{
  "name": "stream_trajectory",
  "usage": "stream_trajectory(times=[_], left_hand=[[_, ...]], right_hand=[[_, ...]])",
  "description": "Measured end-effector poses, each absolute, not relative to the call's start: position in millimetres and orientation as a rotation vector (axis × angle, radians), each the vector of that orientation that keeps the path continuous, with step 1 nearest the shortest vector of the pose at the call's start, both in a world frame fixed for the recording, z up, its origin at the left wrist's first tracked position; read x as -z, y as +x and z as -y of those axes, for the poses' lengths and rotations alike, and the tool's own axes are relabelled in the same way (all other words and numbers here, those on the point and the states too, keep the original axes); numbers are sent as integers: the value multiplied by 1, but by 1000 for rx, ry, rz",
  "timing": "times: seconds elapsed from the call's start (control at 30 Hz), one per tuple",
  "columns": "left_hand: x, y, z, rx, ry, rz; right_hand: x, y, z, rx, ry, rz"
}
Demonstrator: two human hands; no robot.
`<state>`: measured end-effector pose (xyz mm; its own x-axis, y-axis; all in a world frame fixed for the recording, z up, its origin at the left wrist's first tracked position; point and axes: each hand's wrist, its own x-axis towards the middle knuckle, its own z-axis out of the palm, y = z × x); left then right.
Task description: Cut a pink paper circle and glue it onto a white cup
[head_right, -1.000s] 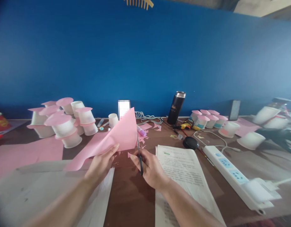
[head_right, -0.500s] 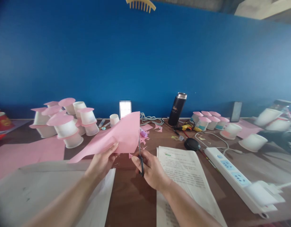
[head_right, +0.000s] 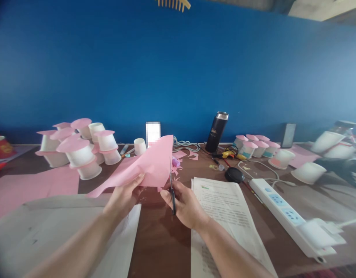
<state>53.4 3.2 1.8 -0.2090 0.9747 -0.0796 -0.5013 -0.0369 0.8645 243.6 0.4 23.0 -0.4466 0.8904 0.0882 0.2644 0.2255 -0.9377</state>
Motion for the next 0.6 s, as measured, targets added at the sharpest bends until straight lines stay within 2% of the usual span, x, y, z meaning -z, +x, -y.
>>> stream_trajectory(times=[0.6], left_hand=[[-9, 57, -1, -1564, 675, -985]], right_hand=[[-22, 244, -1, -1158, -1096, 1846]])
